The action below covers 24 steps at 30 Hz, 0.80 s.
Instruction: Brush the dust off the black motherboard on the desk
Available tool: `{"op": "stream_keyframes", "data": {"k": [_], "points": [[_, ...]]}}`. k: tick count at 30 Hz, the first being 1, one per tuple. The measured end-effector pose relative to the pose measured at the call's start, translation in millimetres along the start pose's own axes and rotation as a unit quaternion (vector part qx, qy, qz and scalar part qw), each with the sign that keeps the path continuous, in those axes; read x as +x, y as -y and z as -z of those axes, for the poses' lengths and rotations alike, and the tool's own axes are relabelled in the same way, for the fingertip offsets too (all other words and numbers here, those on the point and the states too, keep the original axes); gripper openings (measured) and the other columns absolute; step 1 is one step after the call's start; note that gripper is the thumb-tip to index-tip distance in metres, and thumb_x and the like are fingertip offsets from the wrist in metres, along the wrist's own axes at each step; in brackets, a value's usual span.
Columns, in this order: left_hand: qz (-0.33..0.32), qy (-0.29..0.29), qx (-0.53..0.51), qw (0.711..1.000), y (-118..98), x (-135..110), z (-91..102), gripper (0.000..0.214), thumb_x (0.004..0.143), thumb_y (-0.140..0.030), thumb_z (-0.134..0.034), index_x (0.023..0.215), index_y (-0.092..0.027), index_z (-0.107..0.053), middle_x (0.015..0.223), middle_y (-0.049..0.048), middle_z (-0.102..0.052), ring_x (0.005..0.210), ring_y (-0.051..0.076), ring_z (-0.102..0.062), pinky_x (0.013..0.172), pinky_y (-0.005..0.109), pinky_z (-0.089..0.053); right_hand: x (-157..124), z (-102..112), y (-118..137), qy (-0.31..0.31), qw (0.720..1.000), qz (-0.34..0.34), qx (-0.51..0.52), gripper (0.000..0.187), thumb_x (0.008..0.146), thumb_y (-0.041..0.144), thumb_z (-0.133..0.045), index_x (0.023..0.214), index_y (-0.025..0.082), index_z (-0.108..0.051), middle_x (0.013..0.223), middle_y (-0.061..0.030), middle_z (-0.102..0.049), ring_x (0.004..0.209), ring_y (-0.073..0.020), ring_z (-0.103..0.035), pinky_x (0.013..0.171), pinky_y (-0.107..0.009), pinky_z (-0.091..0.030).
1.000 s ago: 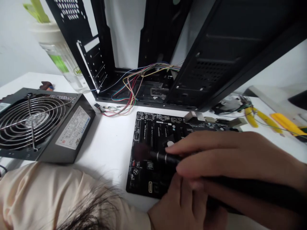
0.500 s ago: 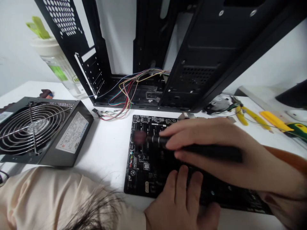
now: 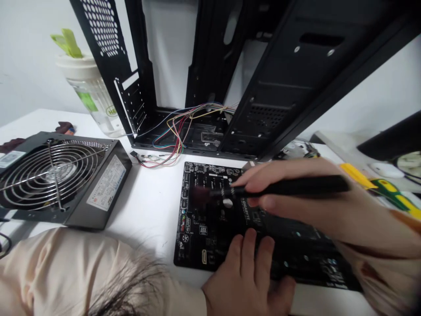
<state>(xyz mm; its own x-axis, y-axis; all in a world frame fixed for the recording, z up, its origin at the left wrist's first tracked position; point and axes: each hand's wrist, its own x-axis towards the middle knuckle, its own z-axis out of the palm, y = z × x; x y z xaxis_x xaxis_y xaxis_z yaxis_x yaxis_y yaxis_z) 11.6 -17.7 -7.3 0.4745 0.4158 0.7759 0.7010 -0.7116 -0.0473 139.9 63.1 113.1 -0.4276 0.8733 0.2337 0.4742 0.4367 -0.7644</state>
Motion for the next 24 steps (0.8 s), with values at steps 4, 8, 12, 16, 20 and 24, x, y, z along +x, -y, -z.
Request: {"op": "stream_keyframes", "data": {"k": [4,8,12,16,20,24], "points": [[-0.002,-0.006,0.0,1.0,-1.3,-2.8,-2.1,0.013,0.093,-0.031,-0.049,0.102,-0.028,-0.057,0.101,-0.0024,-0.074,0.092,0.019,-0.07,0.091,0.034,-0.042,12.5,-14.4,5.2,0.083,0.994,-0.074,-0.005,0.008,0.073,0.026,-0.066,0.074,0.021,-0.072,0.075,0.0003,-0.072,0.068,-0.0122,-0.066,0.062,-0.018,-0.054],[-0.033,0.023,0.002,0.999,0.9,-6.6,-1.3,0.022,0.094,-0.034,-0.046,0.109,-0.032,-0.063,0.106,-0.0001,-0.073,0.096,0.021,-0.069,0.093,0.037,-0.039,33.1,-23.5,2.7,0.131,0.969,-0.188,0.095,0.012,0.069,0.029,-0.066,0.069,0.017,-0.066,0.062,0.0001,-0.066,0.051,-0.0086,-0.058,0.047,-0.016,-0.046],[-0.062,0.064,-0.001,0.996,2.6,-10.0,-1.0,0.026,0.093,-0.038,-0.046,0.112,-0.037,-0.065,0.112,0.0034,-0.07,0.101,0.025,-0.068,0.094,0.04,-0.036,48.9,-33.9,-3.1,0.167,0.934,-0.275,0.155,0.013,0.067,0.025,-0.068,0.067,0.014,-0.06,0.055,-0.0019,-0.064,0.045,-0.0085,-0.056,0.043,-0.015,-0.045],[-0.06,0.067,-0.006,0.996,0.9,-12.4,-4.2,0.026,0.091,-0.039,-0.049,0.112,-0.037,-0.065,0.114,0.0044,-0.07,0.104,0.026,-0.067,0.095,0.041,-0.035,59.8,-42.8,-4.4,0.168,0.922,-0.32,0.141,0.012,0.073,0.02,-0.062,0.065,0.014,-0.056,0.052,-0.0019,-0.063,0.042,-0.0101,-0.055,0.038,-0.017,-0.044],[-0.06,0.067,-0.012,0.996,-0.6,-14.3,-7.7,0.027,0.092,-0.038,-0.048,0.113,-0.034,-0.065,0.116,0.0061,-0.069,0.105,0.027,-0.066,0.096,0.042,-0.035,65.3,-45.2,0.6,0.169,0.933,-0.299,0.11,0.013,0.077,0.017,-0.061,0.065,0.013,-0.058,0.052,-0.0008,-0.063,0.04,-0.0082,-0.055,0.037,-0.014,-0.042],[-0.062,0.083,-0.018,0.994,-0.6,-14.4,-6.4,0.028,0.092,-0.039,-0.049,0.114,-0.031,-0.064,0.117,0.0075,-0.068,0.106,0.028,-0.066,0.095,0.042,-0.036,67.1,-46.3,5.1,0.167,0.939,-0.288,0.088,0.013,0.078,0.016,-0.063,0.066,0.012,-0.06,0.051,-0.0005,-0.062,0.041,-0.0074,-0.056,0.038,-0.012,-0.042]]}}
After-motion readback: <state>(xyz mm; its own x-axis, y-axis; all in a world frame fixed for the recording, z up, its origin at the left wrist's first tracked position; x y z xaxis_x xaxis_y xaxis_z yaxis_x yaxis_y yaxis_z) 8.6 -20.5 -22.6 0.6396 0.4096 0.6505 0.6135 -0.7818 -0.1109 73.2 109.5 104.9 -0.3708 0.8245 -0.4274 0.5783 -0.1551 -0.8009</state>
